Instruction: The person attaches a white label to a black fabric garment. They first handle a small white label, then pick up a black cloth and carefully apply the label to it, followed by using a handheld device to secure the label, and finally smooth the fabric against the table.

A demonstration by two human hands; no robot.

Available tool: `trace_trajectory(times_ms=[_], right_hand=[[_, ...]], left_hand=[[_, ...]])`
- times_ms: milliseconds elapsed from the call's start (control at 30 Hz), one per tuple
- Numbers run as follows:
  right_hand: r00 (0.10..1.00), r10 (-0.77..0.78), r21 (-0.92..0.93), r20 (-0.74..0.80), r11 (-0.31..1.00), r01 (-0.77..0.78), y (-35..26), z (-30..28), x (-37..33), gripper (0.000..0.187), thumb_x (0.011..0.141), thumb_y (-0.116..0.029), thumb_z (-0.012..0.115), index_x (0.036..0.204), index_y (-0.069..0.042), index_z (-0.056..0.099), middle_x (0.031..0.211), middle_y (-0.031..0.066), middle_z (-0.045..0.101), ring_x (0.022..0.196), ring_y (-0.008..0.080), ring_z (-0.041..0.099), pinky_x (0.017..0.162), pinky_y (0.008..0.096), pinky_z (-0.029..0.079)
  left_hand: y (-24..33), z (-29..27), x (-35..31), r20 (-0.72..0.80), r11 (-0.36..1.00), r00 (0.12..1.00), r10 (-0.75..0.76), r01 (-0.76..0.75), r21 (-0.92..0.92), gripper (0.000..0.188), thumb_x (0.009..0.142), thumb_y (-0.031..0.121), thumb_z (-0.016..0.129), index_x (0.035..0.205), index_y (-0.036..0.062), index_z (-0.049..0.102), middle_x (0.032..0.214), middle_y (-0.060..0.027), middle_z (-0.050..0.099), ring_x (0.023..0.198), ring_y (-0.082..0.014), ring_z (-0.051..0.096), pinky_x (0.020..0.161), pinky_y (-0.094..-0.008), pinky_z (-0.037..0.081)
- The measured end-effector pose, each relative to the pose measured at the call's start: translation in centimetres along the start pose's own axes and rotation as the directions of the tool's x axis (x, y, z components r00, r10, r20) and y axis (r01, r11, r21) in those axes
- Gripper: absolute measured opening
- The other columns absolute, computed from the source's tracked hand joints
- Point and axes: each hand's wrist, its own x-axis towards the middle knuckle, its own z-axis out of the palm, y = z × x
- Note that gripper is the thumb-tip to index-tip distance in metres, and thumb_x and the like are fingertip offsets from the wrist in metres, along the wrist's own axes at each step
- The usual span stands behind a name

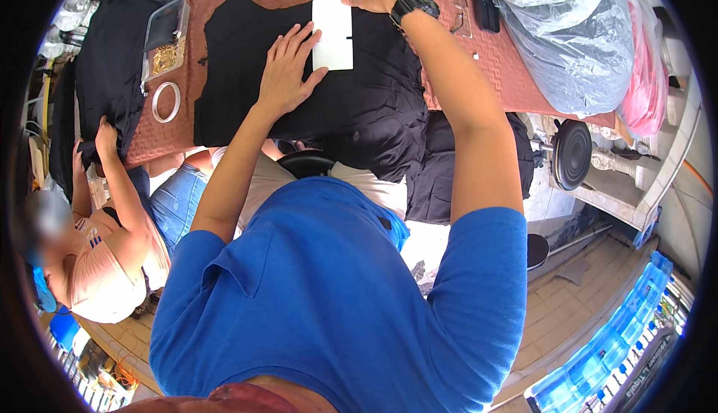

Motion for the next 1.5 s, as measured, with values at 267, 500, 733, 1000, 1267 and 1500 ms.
trace_trajectory(times_ms=[267, 500, 733, 1000, 1267, 1500], right_hand=[[0.999, 0.040, -0.062, -0.001, 0.997, -0.040, 2.3, 2.9, 1.5, 0.070, 0.084, -0.063, 0.067, 0.143, -0.031, 0.050, 0.149, 0.0022, 0.040, 0.133, 0.0442, 0.039, 0.103, 0.0642, 0.043], [0.998, 0.009, -0.049, 0.058, 0.999, -0.006, 1.8, 2.2, 2.5, 0.069, 0.083, -0.060, 0.068, 0.144, -0.034, 0.048, 0.149, 0.0014, 0.041, 0.137, 0.0430, 0.036, 0.106, 0.0636, 0.041], [0.953, -0.250, -0.273, -0.170, 0.941, 0.199, -6.0, -1.7, 3.4, 0.034, 0.080, -0.025, 0.078, 0.110, -0.011, 0.073, 0.111, 0.0082, 0.067, 0.109, 0.0353, 0.064, 0.089, 0.0500, 0.054], [0.499, -0.762, -0.011, -0.412, 0.552, 0.834, -29.7, 1.1, 5.8, 0.024, 0.070, 0.000, 0.067, 0.094, -0.002, 0.070, 0.107, 0.0138, 0.066, 0.105, 0.0344, 0.064, 0.092, 0.0422, 0.053], [0.747, -0.609, 0.017, -0.266, 0.772, 0.636, -35.7, 6.8, 11.8, 0.019, 0.085, -0.007, 0.060, 0.099, -0.003, 0.073, 0.108, 0.0212, 0.070, 0.103, 0.0387, 0.069, 0.085, 0.0457, 0.058], [0.773, -0.615, 0.101, -0.156, 0.768, 0.632, -36.6, 5.5, 11.2, 0.019, 0.084, -0.002, 0.060, 0.099, -0.003, 0.073, 0.098, 0.0219, 0.072, 0.097, 0.0380, 0.072, 0.083, 0.0449, 0.059]], left_hand=[[1.0, 0.6, 1.1, -0.055, 0.999, 0.998, 0.035, -0.034, 0.027, 0.048, 0.096, 0.041, 0.059, 0.142, 0.0290, 0.056, 0.156, -0.0058, 0.039, 0.145, -0.0388, 0.030, 0.118, -0.0586, 0.021], [0.9, 1.0, 1.0, -0.123, 0.998, 0.992, 0.022, -0.013, 0.069, 0.044, 0.093, 0.038, 0.062, 0.136, 0.0263, 0.060, 0.150, -0.0034, 0.046, 0.143, -0.0344, 0.033, 0.116, -0.0581, 0.024], [1.1, 1.5, 0.7, -0.172, 1.000, 0.985, 0.001, -0.001, -0.002, 0.044, 0.090, 0.037, 0.063, 0.133, 0.0239, 0.062, 0.149, -0.0060, 0.047, 0.143, -0.0358, 0.033, 0.116, -0.0594, 0.024], [-0.5, 4.3, 0.6, -0.249, 0.999, 0.968, 0.023, -0.031, -0.029, 0.054, 0.089, 0.045, 0.060, 0.138, 0.0216, 0.059, 0.155, -0.0077, 0.044, 0.140, -0.0414, 0.040, 0.114, -0.0620, 0.029], [0.5, 2.0, 1.2, -0.115, 0.998, 0.993, 0.039, -0.043, -0.035, 0.047, 0.093, 0.035, 0.062, 0.137, 0.0224, 0.058, 0.154, -0.0060, 0.041, 0.146, -0.0378, 0.029, 0.118, -0.0615, 0.023], [0.3, 2.3, 1.1, -0.137, 1.000, 0.990, 0.020, -0.023, -0.020, 0.045, 0.092, 0.035, 0.063, 0.136, 0.0244, 0.058, 0.153, -0.0043, 0.041, 0.145, -0.0381, 0.030, 0.117, -0.0638, 0.024]])
